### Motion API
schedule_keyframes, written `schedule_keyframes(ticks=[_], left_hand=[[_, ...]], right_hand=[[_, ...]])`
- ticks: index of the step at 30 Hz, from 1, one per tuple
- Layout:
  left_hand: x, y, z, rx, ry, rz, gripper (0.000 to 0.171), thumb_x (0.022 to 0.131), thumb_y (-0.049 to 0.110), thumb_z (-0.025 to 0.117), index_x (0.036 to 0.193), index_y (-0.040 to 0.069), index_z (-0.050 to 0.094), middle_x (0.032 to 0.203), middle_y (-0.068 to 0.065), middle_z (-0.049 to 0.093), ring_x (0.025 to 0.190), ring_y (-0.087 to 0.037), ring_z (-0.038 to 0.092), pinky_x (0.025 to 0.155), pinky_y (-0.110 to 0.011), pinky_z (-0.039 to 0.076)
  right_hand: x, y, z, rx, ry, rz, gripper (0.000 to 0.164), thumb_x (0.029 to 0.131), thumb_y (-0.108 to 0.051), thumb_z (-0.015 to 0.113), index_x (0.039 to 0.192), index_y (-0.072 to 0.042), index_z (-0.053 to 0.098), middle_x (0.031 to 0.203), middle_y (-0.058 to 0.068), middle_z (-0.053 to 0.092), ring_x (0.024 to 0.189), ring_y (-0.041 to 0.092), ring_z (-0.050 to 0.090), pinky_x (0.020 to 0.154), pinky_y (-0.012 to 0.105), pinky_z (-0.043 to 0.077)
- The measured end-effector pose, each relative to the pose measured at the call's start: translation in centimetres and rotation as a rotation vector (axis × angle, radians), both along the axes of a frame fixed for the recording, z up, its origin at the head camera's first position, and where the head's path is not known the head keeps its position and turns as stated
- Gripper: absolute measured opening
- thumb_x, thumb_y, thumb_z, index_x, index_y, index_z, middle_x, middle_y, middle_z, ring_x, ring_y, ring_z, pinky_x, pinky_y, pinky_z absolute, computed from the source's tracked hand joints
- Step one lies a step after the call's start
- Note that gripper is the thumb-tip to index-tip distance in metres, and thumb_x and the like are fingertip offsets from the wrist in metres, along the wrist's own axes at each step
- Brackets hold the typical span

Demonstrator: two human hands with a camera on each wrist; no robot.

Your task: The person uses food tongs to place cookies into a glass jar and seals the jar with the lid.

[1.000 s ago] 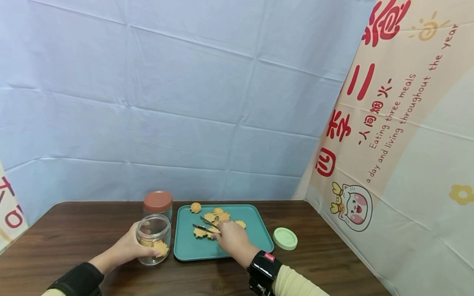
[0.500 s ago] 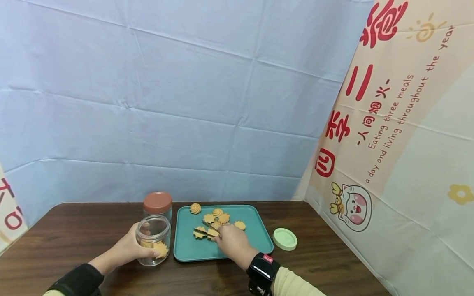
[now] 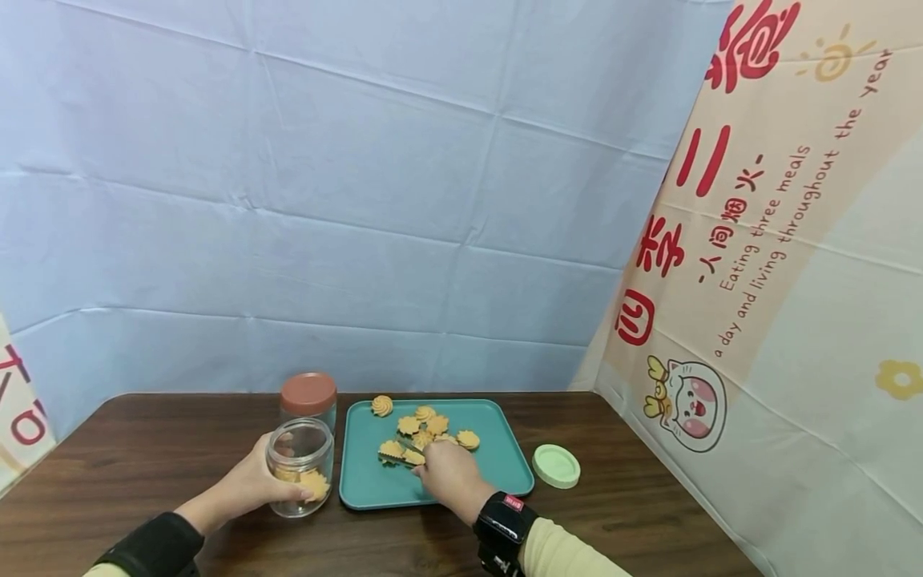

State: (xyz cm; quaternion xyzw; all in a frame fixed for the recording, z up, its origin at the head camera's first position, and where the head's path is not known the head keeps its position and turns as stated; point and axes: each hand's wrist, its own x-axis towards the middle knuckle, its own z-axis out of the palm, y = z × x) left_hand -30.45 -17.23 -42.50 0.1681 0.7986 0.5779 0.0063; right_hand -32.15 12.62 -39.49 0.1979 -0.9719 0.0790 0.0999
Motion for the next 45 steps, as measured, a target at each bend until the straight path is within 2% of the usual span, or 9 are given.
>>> schedule_keyframes(ticks=[6, 16, 22, 26, 32, 38, 45], left_hand=[[-0.1, 0.1, 0.1, -0.03, 0.009, 0.024, 0.101, 0.073, 0.011, 0.084, 0.142, -0.013, 0.015, 0.129, -0.031, 0.042, 0.109, -0.034, 0.055, 0.089, -0.049, 0.049], [0.1, 0.3, 0.5, -0.06, 0.006, 0.05, 0.103, 0.072, 0.015, 0.086, 0.142, -0.012, 0.015, 0.131, -0.032, 0.04, 0.111, -0.036, 0.053, 0.091, -0.052, 0.048], [0.3, 0.4, 0.6, -0.065, -0.02, 0.063, 0.104, 0.074, 0.02, 0.086, 0.142, -0.012, 0.015, 0.131, -0.032, 0.04, 0.113, -0.038, 0.052, 0.093, -0.054, 0.046], [0.3, 0.6, 0.5, -0.053, -0.01, 0.074, 0.103, 0.073, 0.021, 0.086, 0.142, -0.011, 0.016, 0.131, -0.031, 0.04, 0.115, -0.038, 0.05, 0.094, -0.054, 0.044], [0.4, 0.7, 0.2, -0.054, -0.017, 0.136, 0.106, 0.071, 0.021, 0.088, 0.144, -0.007, 0.016, 0.13, -0.029, 0.045, 0.117, -0.039, 0.05, 0.094, -0.053, 0.045], [0.4, 0.7, 0.6, -0.021, -0.018, 0.114, 0.102, 0.075, 0.023, 0.085, 0.145, -0.007, 0.016, 0.135, -0.032, 0.041, 0.118, -0.04, 0.051, 0.092, -0.052, 0.047], [0.4, 0.5, 0.7, -0.059, -0.036, 0.138, 0.101, 0.075, 0.026, 0.085, 0.143, -0.008, 0.019, 0.129, -0.029, 0.046, 0.113, -0.037, 0.054, 0.089, -0.051, 0.049]], right_hand=[[-0.1, -0.3, -0.2, 0.019, -0.001, -0.027, 0.03, 0.088, -0.024, 0.073, 0.065, -0.013, 0.057, 0.064, -0.005, 0.047, 0.059, 0.007, 0.046, 0.054, 0.027, 0.044], [-1.0, -0.5, -0.7, 0.076, 0.011, -0.021, 0.025, 0.089, -0.023, 0.071, 0.069, -0.011, 0.063, 0.061, -0.005, 0.048, 0.056, 0.008, 0.046, 0.053, 0.027, 0.042], [-1.1, -0.5, -1.0, 0.107, 0.082, -0.005, 0.021, 0.087, -0.021, 0.074, 0.071, -0.011, 0.066, 0.061, -0.004, 0.052, 0.056, 0.009, 0.051, 0.051, 0.025, 0.043], [-1.3, -0.5, -1.1, 0.116, 0.135, -0.003, 0.02, 0.086, -0.019, 0.074, 0.071, -0.01, 0.066, 0.063, -0.004, 0.056, 0.057, 0.01, 0.053, 0.052, 0.027, 0.045], [-1.4, -0.7, -1.2, 0.105, 0.187, 0.038, 0.024, 0.085, -0.009, 0.072, 0.062, -0.011, 0.062, 0.06, -0.005, 0.055, 0.056, 0.009, 0.052, 0.051, 0.026, 0.044], [-1.5, -0.7, -1.3, 0.094, 0.188, 0.052, 0.033, 0.081, 0.002, 0.068, 0.055, -0.014, 0.056, 0.057, -0.008, 0.049, 0.053, 0.004, 0.041, 0.048, 0.023, 0.039], [-1.6, -0.5, -1.4, 0.086, 0.19, 0.049, 0.013, 0.081, -0.003, 0.072, 0.071, -0.011, 0.072, 0.068, -0.003, 0.064, 0.062, 0.009, 0.059, 0.055, 0.025, 0.05]])
